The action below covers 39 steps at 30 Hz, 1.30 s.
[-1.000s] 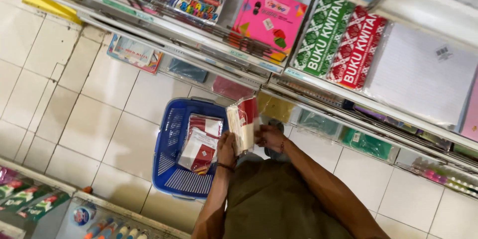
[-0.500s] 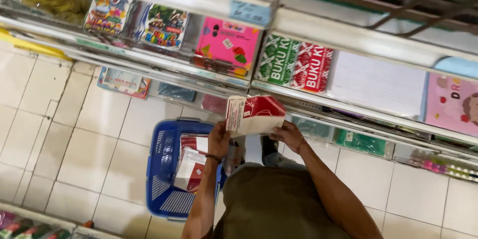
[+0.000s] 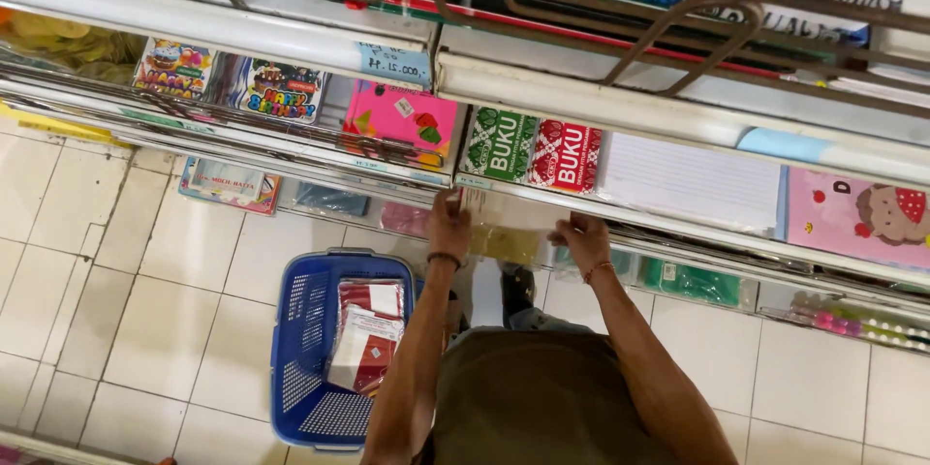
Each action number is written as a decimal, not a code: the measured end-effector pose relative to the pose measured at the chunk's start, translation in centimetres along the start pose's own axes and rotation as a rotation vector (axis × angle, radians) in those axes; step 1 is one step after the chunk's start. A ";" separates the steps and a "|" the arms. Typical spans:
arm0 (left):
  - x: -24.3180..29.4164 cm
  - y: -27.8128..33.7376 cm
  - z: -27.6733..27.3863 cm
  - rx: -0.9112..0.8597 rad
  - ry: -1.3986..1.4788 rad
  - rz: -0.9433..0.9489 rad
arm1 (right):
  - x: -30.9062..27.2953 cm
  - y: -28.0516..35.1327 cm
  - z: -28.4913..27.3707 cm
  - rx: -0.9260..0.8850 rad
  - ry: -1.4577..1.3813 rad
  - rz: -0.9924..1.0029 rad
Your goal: Selecting various notebooks and drawing books from supermarket shelves and placing them into a shopping basket.
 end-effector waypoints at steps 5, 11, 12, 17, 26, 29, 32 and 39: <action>-3.5 -4.8 3.1 0.183 -0.438 0.153 | -1.4 -1.8 -0.4 0.089 0.113 -0.059; -0.1 -5.7 5.4 -0.013 -0.570 0.144 | -0.1 -5.8 -0.5 0.042 1.030 -0.113; 0.3 -5.6 5.2 -0.009 -0.572 0.142 | 1.0 -7.0 -1.1 0.037 1.029 -0.115; 1.8 -3.8 5.1 -0.082 -0.771 0.103 | 0.4 -6.3 0.6 -0.033 1.068 0.079; 7.3 -0.8 3.1 -0.153 -0.603 0.118 | -3.0 -4.7 2.3 0.095 1.190 -0.146; 8.0 0.9 1.6 -0.055 -0.433 0.232 | -5.4 -1.6 2.4 0.346 1.122 -0.658; 7.9 4.2 -1.0 0.069 -0.318 0.313 | -3.8 -0.3 2.9 0.304 0.984 -0.349; 2.7 10.0 -8.5 0.217 -0.297 0.200 | -6.0 7.2 17.3 -0.179 0.737 -0.595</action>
Point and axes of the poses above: each hand's wrist, its own y-axis away from the middle knuckle, its own z-axis out of the palm, x = y × z, the point moved 10 cm from there along -y, towards the middle knuckle, and after that the axes turned 5 degrees about -y, right-handed, at the moved point
